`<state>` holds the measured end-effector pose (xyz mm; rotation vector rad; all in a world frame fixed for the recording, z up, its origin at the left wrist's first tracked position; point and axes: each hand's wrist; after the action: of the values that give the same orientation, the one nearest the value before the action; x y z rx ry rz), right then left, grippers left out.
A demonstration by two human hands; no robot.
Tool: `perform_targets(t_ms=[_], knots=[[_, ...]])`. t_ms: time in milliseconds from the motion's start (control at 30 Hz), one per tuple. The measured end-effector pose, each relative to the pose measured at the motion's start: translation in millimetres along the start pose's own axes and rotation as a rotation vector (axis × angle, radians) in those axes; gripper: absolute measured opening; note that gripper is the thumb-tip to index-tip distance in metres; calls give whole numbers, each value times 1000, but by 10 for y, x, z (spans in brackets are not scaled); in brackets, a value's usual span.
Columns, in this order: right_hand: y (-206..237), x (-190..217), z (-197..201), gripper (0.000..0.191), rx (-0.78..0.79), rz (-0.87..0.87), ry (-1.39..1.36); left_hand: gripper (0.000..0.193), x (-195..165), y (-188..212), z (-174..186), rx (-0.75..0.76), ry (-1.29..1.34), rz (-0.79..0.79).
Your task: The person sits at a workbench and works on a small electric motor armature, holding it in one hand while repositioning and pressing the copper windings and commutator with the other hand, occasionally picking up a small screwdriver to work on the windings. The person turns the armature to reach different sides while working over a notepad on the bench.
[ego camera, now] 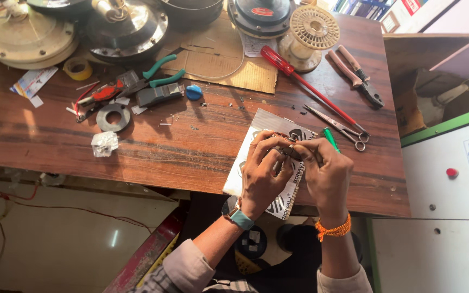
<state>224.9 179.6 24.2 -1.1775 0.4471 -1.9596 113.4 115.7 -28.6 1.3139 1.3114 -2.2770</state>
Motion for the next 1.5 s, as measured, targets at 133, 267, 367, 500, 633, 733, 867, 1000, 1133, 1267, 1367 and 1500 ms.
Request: perform_targets(t_ms=[133,267,367,500,633,733,867,1000,1133,1267,1367,1500], knots=[[-101,-19,21,13,68,-116,46,14,-8,4,17,10,-27,-2],[-246,-147,24,13,101,-193,41,17,-52,0,38,30,-73,-12],[-299,-240,48,12,87,-197,102,33,-126,-29,64,75,-118,-66],[-196,-331,64,12,4,-215,10,58,-200,-112,132,181,-305,-136],[37,-395,164,16,-74,-256,29,56,-226,-190,128,264,-325,-79],[212,-431,252,19,-103,-295,68,57,-224,-195,95,244,-310,-55],[411,-436,335,18,-103,-172,41,53,-216,-208,-13,246,-270,-11],[501,-401,267,17,-87,-39,-7,48,-195,-193,-53,241,-237,-15],[543,-391,235,16,-87,-19,12,48,-112,-162,-87,285,-253,-7],[584,-413,197,16,-88,90,-19,49,29,-95,-116,283,-216,-170],[628,-438,116,15,-75,122,-78,50,133,-14,-92,241,-137,-295],[713,-460,49,16,-50,53,-119,46,200,43,-67,292,-175,-314]])
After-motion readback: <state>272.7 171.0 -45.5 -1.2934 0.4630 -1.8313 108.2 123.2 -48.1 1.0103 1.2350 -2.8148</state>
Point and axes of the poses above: each hand's wrist, its own y-axis away from the middle knuckle, its own z-axis out of the back of the hand, x = y × z, and after that the axes turned 9 degrees about z, right-handed
